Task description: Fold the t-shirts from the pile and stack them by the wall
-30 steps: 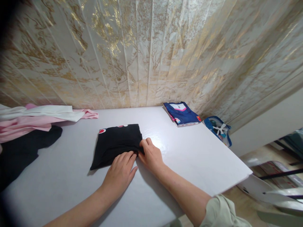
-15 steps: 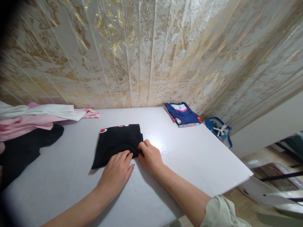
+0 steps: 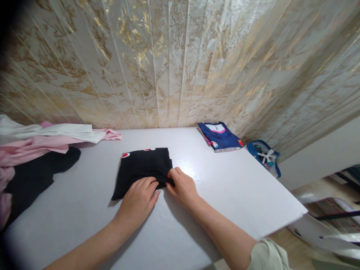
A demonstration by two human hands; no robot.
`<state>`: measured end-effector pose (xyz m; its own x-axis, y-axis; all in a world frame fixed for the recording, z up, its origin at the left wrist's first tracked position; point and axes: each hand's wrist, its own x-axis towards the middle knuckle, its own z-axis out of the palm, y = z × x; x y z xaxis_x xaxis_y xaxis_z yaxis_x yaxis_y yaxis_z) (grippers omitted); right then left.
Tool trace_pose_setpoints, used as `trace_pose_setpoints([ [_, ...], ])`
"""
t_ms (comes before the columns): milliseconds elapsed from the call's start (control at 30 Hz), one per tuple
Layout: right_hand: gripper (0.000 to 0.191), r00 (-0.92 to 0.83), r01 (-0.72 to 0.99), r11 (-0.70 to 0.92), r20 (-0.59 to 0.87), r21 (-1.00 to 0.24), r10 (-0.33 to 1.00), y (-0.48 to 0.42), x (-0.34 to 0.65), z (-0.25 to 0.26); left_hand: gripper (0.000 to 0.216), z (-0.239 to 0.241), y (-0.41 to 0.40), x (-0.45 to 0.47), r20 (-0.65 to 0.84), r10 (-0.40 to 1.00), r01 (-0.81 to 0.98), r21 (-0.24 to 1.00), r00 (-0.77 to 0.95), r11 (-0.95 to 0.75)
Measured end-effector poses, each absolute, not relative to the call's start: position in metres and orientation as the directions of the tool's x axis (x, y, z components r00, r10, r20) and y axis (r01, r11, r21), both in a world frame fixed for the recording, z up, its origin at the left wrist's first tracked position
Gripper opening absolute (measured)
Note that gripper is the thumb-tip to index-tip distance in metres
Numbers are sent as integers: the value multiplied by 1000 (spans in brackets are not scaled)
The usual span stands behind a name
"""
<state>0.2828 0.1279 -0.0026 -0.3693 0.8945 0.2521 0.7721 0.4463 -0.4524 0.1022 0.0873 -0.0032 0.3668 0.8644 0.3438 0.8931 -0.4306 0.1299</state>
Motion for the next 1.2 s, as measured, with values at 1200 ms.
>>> trace_pose_setpoints([
  [1200,17,-505,727,605,343,-324,792,132,275,6,38,12,64,63,300,909,940,88,290,-329],
])
